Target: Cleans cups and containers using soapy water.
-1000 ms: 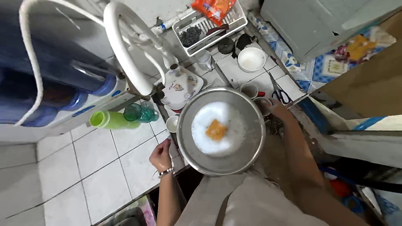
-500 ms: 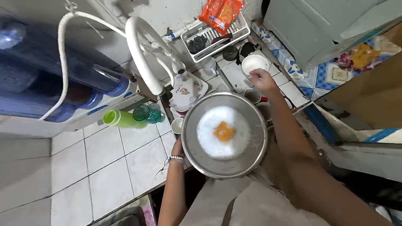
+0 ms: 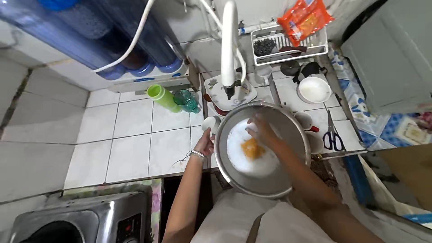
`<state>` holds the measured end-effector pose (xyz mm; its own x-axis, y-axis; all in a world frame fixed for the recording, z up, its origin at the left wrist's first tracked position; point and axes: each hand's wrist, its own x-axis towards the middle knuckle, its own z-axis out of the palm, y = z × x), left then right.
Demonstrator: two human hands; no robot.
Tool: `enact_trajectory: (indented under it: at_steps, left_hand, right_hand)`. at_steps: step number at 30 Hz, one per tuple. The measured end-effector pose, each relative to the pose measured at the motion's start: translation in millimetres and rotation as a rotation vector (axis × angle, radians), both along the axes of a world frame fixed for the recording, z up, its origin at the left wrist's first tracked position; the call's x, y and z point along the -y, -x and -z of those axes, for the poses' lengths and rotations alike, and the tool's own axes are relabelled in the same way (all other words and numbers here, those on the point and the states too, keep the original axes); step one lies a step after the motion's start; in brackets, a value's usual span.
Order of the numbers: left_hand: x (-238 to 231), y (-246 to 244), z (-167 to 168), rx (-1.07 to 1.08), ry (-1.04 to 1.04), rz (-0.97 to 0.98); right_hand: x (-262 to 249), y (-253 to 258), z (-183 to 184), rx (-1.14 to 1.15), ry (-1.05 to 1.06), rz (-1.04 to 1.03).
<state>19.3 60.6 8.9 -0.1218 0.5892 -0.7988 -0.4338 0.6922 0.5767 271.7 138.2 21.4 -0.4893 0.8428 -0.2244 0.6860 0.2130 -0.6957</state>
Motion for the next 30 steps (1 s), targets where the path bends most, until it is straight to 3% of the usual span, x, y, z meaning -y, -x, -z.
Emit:
enact_trajectory:
  at_steps: [2,7,11,15,18,23,27,30]
  left_hand:
    - [7.2,10.3,-15.1,-0.128,-0.019,0.158]
    - [18.7,18.3,-54.8,-0.526,-0.111,0.325]
    - [17.0,25.0,-56.6,-1.190,-0.347,0.571]
    - [6.2,26.6,-61.8,-1.496,-0.263,0.758]
    - [-1.9,30.2,-70.4,-1.606,-0.232,0.810]
    - [-4.2,32.9,-98.1,-1.721,-0.481,0.693]
    - [1.0,0.3,-114.8,-1.555,-0.659,0.729]
    - [-4.1,-41.0,-110.8,-1.380,-0.482,0.971]
  right_hand:
    - [6.8,4.2,5.2,0.047,0.069,-0.117]
    - [27.6,15.7,13.1,0.294,0.259,-0.319]
    - [42.4,19.0,17.8,0.467,0.377,-0.370]
    - [40.7,20.0,13.5,0.478,0.437,-0.379]
    - [41.9,16.8,9.4,0.492,0.457,-0.383]
    - [69.1,14.2,-13.1,0.575,0.496,-0.291]
    - [88.8,8.7,-16.6,0.677,0.472,-0.271]
    - [84.4,-13.0,-17.2,0.623,0.478,-0.280]
